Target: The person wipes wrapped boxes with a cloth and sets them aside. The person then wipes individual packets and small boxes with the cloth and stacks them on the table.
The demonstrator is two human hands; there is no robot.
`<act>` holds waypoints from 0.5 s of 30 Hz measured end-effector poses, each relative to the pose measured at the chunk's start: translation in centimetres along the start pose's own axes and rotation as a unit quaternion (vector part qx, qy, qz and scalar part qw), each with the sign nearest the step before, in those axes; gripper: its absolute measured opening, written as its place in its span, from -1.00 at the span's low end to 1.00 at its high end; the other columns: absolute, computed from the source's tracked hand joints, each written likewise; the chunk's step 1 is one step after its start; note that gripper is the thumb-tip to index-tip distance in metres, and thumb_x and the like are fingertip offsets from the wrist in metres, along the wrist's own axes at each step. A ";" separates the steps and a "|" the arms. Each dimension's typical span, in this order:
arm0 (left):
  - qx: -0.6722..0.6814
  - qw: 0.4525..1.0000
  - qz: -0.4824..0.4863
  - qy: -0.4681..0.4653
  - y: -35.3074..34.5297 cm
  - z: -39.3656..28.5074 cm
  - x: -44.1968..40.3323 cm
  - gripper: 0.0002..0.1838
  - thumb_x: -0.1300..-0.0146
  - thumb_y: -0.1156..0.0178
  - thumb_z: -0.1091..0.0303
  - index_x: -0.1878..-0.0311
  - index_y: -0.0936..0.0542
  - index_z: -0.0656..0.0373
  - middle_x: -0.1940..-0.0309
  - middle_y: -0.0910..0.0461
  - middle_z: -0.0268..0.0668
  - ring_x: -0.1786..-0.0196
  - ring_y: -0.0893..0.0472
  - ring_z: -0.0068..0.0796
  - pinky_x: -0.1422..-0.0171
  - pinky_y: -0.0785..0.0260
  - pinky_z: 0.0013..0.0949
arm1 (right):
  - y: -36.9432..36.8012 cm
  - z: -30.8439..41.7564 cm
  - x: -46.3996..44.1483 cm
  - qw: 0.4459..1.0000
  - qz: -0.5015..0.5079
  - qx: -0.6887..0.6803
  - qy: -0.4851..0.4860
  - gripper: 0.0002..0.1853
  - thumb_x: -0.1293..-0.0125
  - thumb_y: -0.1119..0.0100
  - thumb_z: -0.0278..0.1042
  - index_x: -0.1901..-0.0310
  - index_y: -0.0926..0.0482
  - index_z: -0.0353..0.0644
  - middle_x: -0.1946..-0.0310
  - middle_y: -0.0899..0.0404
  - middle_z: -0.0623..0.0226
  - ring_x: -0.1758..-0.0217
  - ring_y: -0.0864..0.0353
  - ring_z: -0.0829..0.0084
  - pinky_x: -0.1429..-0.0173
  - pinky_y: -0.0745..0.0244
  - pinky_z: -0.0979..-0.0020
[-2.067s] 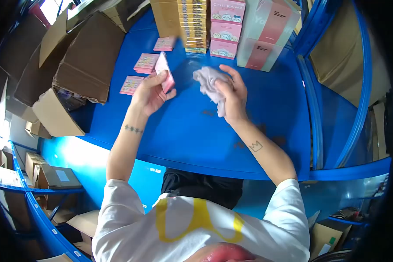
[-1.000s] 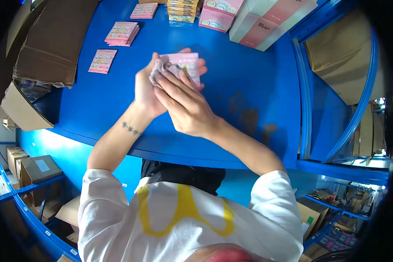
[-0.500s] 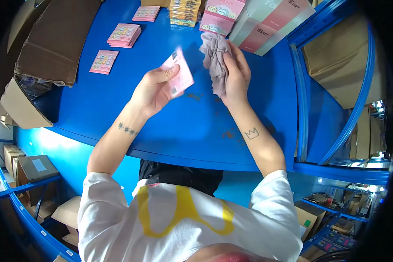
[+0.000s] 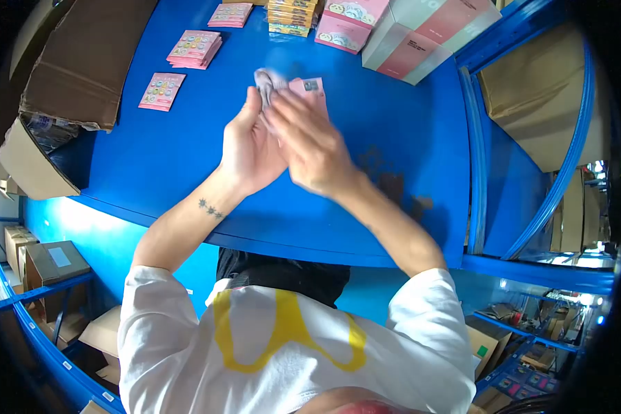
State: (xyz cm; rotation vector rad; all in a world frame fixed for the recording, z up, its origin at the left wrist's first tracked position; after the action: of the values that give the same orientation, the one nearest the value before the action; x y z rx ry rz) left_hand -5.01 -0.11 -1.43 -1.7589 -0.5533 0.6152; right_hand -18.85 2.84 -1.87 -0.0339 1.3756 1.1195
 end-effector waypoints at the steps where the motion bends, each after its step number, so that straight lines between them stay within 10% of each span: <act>1: 0.002 1.000 0.022 0.006 0.1 -0.1 0.1 -0.40 -0.55 0.18 -0.10 -0.39 -0.31 0.18 -0.33 -0.43 -0.10 -0.35 -0.46 -0.19 -0.48 -0.24 -0.10 | 0.2 -0.4 -0.1 1.000 -0.002 0.004 0.016 -0.52 -0.16 -0.17 -0.69 -0.18 -0.53 -0.34 -0.24 -0.53 -0.03 -0.32 -0.52 0.02 -0.47 -0.27 -0.06; 7: -0.091 0.987 -0.127 -0.034 0.6 0.0 -0.2 -0.38 -0.56 0.22 -0.10 -0.47 -0.24 0.15 -0.39 -0.36 -0.10 -0.41 -0.40 -0.15 -0.49 -0.23 -0.09 | -0.7 1.9 -0.1 0.997 -0.026 -0.057 0.039 -0.48 -0.12 -0.19 -0.74 -0.19 -0.54 -0.34 -0.22 -0.55 -0.02 -0.34 -0.51 0.04 -0.50 -0.22 -0.10; 15: -0.271 0.961 -0.038 -0.045 -0.4 0.8 0.1 -0.40 -0.61 0.24 0.04 -0.55 -0.10 0.19 -0.35 -0.35 -0.02 -0.32 -0.44 -0.17 -0.38 -0.32 -0.10 | 0.6 -1.3 0.4 0.996 -0.042 -0.026 -0.069 -0.51 -0.23 -0.21 -0.61 -0.23 -0.48 -0.32 -0.20 -0.55 0.03 -0.28 -0.54 0.01 -0.47 -0.29 0.01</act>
State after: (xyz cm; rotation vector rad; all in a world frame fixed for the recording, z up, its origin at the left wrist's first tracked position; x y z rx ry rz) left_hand -5.48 0.62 -1.26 -2.2153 -0.9135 0.5203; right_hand -20.28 2.62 -2.24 -0.0516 1.2117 1.0672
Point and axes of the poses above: each hand's wrist, its own x-axis away from the middle knuckle, its own y-axis out of the back of the hand, z = x × y, the point moved 1 cm from there along -x, towards the middle knuckle
